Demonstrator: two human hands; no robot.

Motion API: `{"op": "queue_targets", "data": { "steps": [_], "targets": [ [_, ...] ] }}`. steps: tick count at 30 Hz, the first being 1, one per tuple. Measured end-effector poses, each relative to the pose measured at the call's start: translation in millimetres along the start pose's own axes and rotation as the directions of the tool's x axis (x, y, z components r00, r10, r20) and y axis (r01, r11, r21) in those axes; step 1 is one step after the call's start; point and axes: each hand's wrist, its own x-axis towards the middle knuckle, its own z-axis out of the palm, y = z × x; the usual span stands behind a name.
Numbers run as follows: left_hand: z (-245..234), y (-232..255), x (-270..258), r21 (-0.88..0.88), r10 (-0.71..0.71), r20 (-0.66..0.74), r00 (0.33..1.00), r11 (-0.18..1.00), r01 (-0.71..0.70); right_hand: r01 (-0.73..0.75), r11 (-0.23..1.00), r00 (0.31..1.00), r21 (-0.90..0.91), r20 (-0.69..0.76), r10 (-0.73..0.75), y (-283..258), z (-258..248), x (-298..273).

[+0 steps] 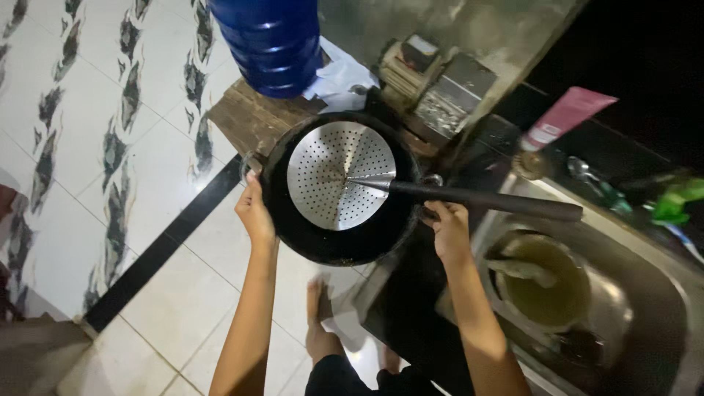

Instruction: The person drains hot oil from a wok through a perforated strainer into a container, wipes the wok with a cloth, and moves a pot of leafy greens aside. They then lift the burner head from a portable gas stove, rinse it in the sink, and remove the metal grate, placing it on the floor.

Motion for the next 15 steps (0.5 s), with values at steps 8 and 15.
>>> {"op": "queue_targets", "data": {
  "steps": [8,15],
  "targets": [
    [-4,-50,159,-0.117,-0.067,0.175,0.982,0.989,0.088,0.054,0.97,0.998,0.236,0.02,-0.061,102,83,93],
    [3,-133,268,0.143,-0.124,0.196,0.973,0.985,0.096,-0.031,0.967,0.989,0.252,-0.133,0.067,193,119,173]
  ]
}}
